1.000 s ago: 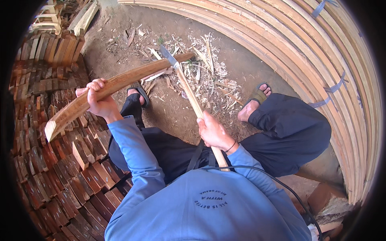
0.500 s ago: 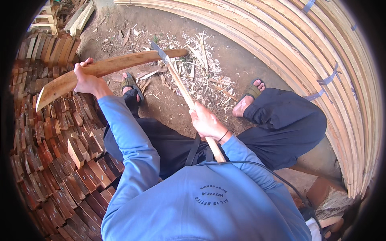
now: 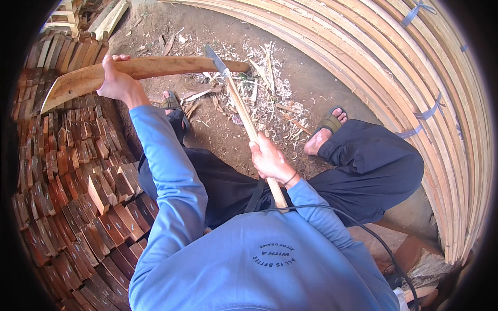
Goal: The person shaves a piece of wood using a blade, removing thin strips of material from the surface.
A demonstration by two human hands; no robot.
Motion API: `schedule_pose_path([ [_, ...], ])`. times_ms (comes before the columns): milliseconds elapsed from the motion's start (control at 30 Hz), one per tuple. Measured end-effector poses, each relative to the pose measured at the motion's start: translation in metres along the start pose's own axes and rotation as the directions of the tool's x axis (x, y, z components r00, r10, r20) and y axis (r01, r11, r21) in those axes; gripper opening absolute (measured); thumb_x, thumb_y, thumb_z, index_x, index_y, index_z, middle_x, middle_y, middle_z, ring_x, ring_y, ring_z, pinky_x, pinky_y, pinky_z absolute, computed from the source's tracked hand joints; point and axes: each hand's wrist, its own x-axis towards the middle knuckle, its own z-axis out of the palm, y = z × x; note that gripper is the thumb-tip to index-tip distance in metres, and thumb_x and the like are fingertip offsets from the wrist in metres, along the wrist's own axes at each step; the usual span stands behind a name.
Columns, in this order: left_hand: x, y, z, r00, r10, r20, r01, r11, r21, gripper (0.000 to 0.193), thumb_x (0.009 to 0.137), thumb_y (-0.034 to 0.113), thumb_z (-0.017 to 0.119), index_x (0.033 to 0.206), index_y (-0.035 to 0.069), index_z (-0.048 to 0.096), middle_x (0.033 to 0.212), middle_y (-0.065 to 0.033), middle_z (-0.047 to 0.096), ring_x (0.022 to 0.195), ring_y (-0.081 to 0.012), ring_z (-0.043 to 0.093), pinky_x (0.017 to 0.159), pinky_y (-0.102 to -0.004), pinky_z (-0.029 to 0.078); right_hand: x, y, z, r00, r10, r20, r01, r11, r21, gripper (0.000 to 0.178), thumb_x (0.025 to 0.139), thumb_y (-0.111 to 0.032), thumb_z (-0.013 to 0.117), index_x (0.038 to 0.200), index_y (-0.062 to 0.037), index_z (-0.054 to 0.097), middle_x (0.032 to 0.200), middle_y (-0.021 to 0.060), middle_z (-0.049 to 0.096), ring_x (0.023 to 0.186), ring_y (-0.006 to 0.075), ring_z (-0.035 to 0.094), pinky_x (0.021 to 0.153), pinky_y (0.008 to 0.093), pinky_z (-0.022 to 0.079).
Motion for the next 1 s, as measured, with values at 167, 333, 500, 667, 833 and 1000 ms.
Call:
schedule_pose_path([
  [167, -0.029, 0.007, 0.032, 0.999, 0.021, 0.039, -0.018, 0.998, -0.06, 0.013, 0.084, -0.005, 0.067, 0.091, -0.012, 0.058, 0.07, -0.0154, 0.065, 0.052, -0.0228, 0.064, 0.05, -0.036, 0.058, 0.032, -0.011, 0.001, 0.999, 0.004, -0.05, -0.006, 0.999, -0.046, 0.009, 0.11, -0.018, 0.042, 0.114, -0.0101, 0.044, 0.067, -0.0018, 0.044, 0.045, 0.008, 0.043, 0.035, 0.0262, 0.039],
  [333, -0.008, -0.003, 0.013, 0.997, -0.009, 0.078, 0.01, 1.0, -0.01, 0.033, 0.085, -0.007, 0.067, 0.112, -0.018, 0.051, 0.075, -0.0204, 0.066, 0.052, -0.0247, 0.065, 0.05, -0.0364, 0.059, 0.0, -0.001, 0.004, 1.0, -0.011, -0.018, 0.011, 1.0, -0.001, 0.025, 0.109, -0.018, 0.042, 0.13, -0.0035, 0.045, 0.061, -0.0002, 0.049, 0.039, 0.0116, 0.048, 0.035, 0.0297, 0.043],
  [500, -0.018, 0.002, 0.031, 0.995, 0.048, 0.086, -0.047, 0.999, -0.018, 0.021, 0.085, -0.007, 0.066, 0.101, -0.015, 0.055, 0.074, -0.0204, 0.064, 0.053, -0.0239, 0.066, 0.051, -0.0363, 0.062, 0.021, -0.009, -0.004, 1.0, 0.006, -0.008, -0.006, 0.999, 0.054, 0.015, 0.109, -0.017, 0.043, 0.118, -0.0049, 0.046, 0.061, 0.0001, 0.048, 0.041, 0.0106, 0.048, 0.035, 0.0291, 0.042],
  [667, -0.01, 0.004, 0.017, 0.999, -0.043, 0.015, 0.043, 0.999, 0.011, 0.014, 0.085, -0.004, 0.069, 0.091, -0.011, 0.058, 0.071, -0.0177, 0.065, 0.053, -0.0248, 0.065, 0.052, -0.0379, 0.058, -0.002, -0.022, -0.003, 0.998, 0.053, 0.039, -0.054, 0.998, 0.033, 0.015, 0.108, -0.017, 0.043, 0.117, -0.0057, 0.045, 0.064, -0.0001, 0.048, 0.045, 0.0104, 0.049, 0.036, 0.0286, 0.044],
  [833, -0.017, 0.002, 0.011, 0.984, -0.027, 0.178, 0.046, 0.993, -0.105, 0.012, 0.084, -0.003, 0.068, 0.087, -0.008, 0.058, 0.068, -0.0155, 0.063, 0.053, -0.0235, 0.062, 0.056, -0.04, 0.058, 0.021, -0.027, -0.012, 0.998, 0.051, 0.047, -0.056, 0.994, 0.097, 0.01, 0.107, -0.016, 0.044, 0.111, -0.008, 0.044, 0.068, -0.0006, 0.046, 0.049, 0.0088, 0.047, 0.038, 0.0276, 0.042],
  [1000, -0.016, 0.004, 0.0, 0.963, -0.036, 0.267, 0.086, 0.98, -0.179, 0.01, 0.084, 0.001, 0.067, 0.085, -0.007, 0.06, 0.072, -0.018, 0.064, 0.059, -0.025, 0.064, 0.059, -0.0416, 0.058, 0.011, -0.029, -0.009, 0.994, 0.083, 0.071, -0.097, 0.969, 0.225, 0.008, 0.108, -0.017, 0.044, 0.109, -0.009, 0.043, 0.068, -0.0017, 0.045, 0.047, 0.0072, 0.044, 0.037, 0.0262, 0.038],
])
